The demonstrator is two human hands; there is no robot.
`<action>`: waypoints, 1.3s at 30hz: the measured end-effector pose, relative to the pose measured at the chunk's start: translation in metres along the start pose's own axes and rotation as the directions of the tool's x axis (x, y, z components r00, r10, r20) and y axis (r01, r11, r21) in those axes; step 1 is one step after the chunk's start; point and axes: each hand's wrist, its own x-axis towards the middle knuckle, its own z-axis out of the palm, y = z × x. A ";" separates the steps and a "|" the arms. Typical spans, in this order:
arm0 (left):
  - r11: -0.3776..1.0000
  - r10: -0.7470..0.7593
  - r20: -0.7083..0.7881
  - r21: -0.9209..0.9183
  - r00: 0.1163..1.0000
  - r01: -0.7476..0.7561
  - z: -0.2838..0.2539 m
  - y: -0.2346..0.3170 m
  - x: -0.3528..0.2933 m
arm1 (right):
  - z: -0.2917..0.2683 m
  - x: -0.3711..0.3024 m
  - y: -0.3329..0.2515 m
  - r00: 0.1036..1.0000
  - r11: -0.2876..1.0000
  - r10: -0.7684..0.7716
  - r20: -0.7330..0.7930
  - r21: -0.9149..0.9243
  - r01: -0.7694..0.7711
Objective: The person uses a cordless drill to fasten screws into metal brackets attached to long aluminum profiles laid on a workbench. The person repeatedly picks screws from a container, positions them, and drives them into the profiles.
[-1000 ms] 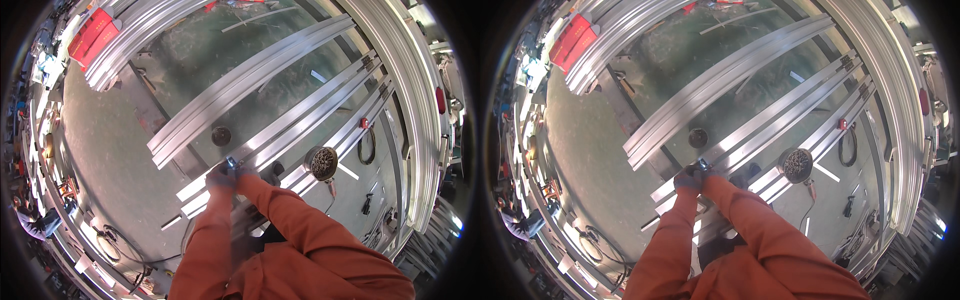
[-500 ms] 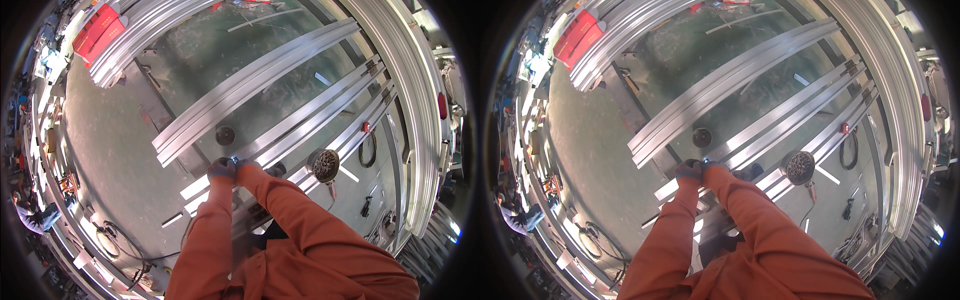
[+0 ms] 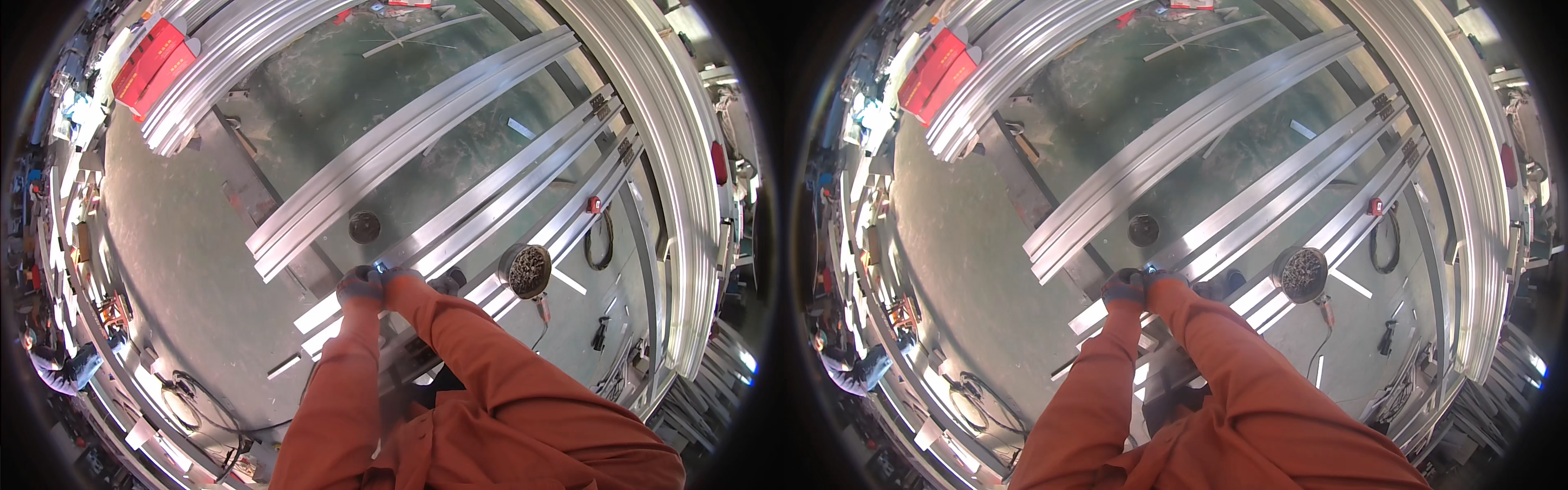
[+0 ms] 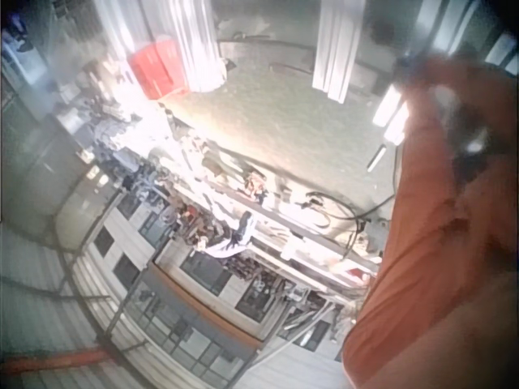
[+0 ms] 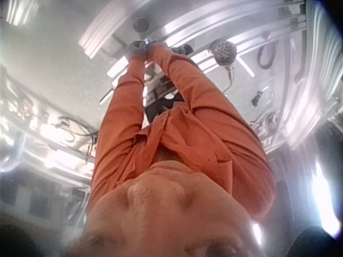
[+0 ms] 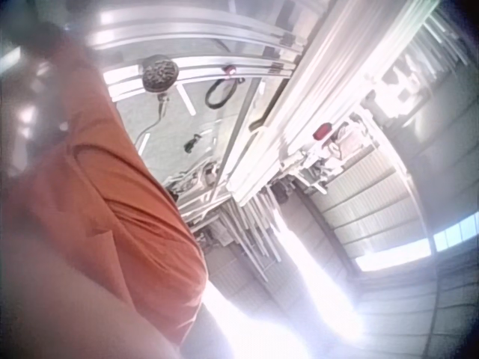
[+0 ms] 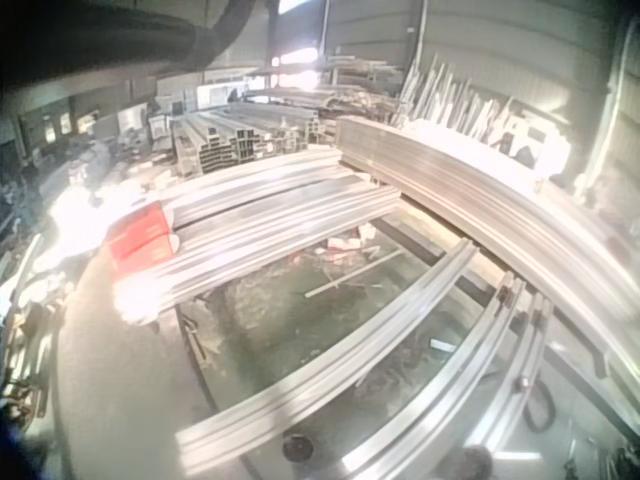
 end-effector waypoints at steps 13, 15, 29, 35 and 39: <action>1.000 -0.012 -0.003 -0.017 1.000 0.011 0.000 -0.002 0.003 | 0.003 0.014 0.002 1.000 1.000 -0.009 0.012 -0.016 0.009; 0.998 0.008 -0.033 -0.061 0.999 -0.010 -0.006 0.000 -0.002 | 0.001 0.009 -0.003 0.996 0.999 0.028 0.084 -0.045 -0.024; 0.989 0.011 -0.047 -0.146 0.999 -0.018 0.004 -0.011 -0.007 | 0.013 0.007 0.000 0.999 0.999 0.051 -0.002 0.004 -0.051; 0.987 0.001 -0.077 -0.159 0.997 -0.013 0.001 -0.009 -0.012 | 0.016 0.013 -0.003 0.993 0.996 0.086 0.080 -0.043 -0.083; 0.991 0.069 -0.081 -0.110 0.994 -0.078 0.004 -0.013 -0.015 | 0.029 0.016 0.006 0.997 0.999 0.029 0.067 -0.025 -0.028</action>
